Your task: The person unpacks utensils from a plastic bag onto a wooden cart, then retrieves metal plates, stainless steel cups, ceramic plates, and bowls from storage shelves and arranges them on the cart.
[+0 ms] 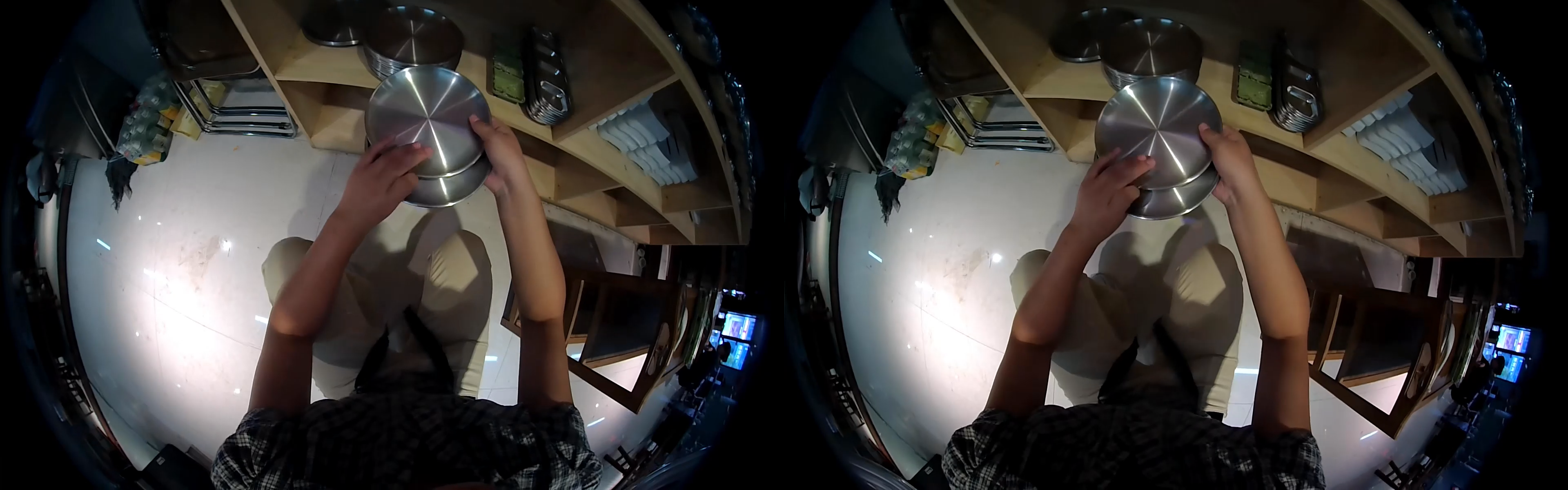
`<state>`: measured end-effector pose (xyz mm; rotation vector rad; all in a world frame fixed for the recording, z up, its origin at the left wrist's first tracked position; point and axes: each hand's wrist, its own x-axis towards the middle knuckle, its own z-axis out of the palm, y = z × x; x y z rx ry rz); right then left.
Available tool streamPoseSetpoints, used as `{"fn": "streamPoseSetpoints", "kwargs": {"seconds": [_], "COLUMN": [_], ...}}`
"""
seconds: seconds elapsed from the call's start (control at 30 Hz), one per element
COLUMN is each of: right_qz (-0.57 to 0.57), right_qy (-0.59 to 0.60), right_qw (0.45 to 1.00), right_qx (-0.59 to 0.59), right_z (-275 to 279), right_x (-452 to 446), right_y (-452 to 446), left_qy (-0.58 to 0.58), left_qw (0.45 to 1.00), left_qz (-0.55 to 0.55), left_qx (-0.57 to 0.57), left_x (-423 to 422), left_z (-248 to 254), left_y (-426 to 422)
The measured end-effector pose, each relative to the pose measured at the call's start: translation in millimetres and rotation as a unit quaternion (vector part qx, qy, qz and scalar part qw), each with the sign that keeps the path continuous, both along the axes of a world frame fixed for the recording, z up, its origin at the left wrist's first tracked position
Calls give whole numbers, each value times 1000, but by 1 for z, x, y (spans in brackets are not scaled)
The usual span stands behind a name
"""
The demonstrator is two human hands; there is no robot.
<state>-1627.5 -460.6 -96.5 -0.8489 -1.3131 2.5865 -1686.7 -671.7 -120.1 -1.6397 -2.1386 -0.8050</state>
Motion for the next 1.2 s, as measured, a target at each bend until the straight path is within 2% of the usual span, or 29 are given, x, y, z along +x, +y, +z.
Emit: {"fn": "streamPoseSetpoints", "kwargs": {"seconds": [0.07,0.1,0.17,0.2,0.27,0.3,0.37,0.4,0.43,0.47,0.5,0.53,0.57,0.63,0.67,0.73,0.77,0.8,0.87,0.97,1.13,1.2], "right_qz": [-20,-32,-55,-65,-49,-57,11,39,30,30,114,195,196,311,313,258,229,228,202,164,120,93], "right_qy": [-17,14,41,20,45,43,26,-6,-53,-56,-14,31,32,126,128,147,156,157,174,174,155,148], "right_qw": [1000,999,997,997,995,994,960,946,865,866,777,662,664,628,629,524,552,552,557,573,594,582], "right_qx": [-7,-15,-19,-26,78,80,279,322,497,496,619,723,721,702,700,798,787,787,787,784,781,794], "right_z": [0,0,8,16,20,19,30,65,88,116,144,172,194,230,243,262,275,286,311,335,374,384], "right_x": [3,5,9,11,17,23,36,43,51,61,73,83,93,118,130,152,163,172,198,238,310,340], "right_y": [2,0,-7,-12,-20,-24,-29,-29,-32,-30,-28,-28,-31,-39,-43,-48,-49,-48,-48,-52,-68,-80], "left_qy": [20,12,28,25,-15,-49,-70,-67,-71,-82,-93,-94,-91,-92,-75,-58,-65,-71,-77,-123,-118,-83], "left_qw": [999,999,997,998,991,991,991,991,991,990,988,988,989,989,989,989,987,985,989,982,982,976], "left_qz": [-11,-19,73,65,127,123,114,113,108,106,107,108,101,97,102,111,108,104,102,127,124,91], "left_qx": [32,28,-8,-11,-31,-31,-26,-21,-23,-38,-54,-57,-58,-64,-75,-85,-101,-116,-77,-69,-79,-181], "left_x": [-4,-4,1,-2,-3,-2,6,12,19,26,32,37,43,60,67,90,103,116,149,189,254,277], "left_z": [2,5,15,19,25,29,37,48,69,93,115,140,164,211,234,275,296,313,334,358,394,407], "left_y": [4,6,5,5,1,-2,-9,-11,-11,-12,-13,-14,-15,-19,-21,-22,-22,-21,-18,-14,-21,-32]}}
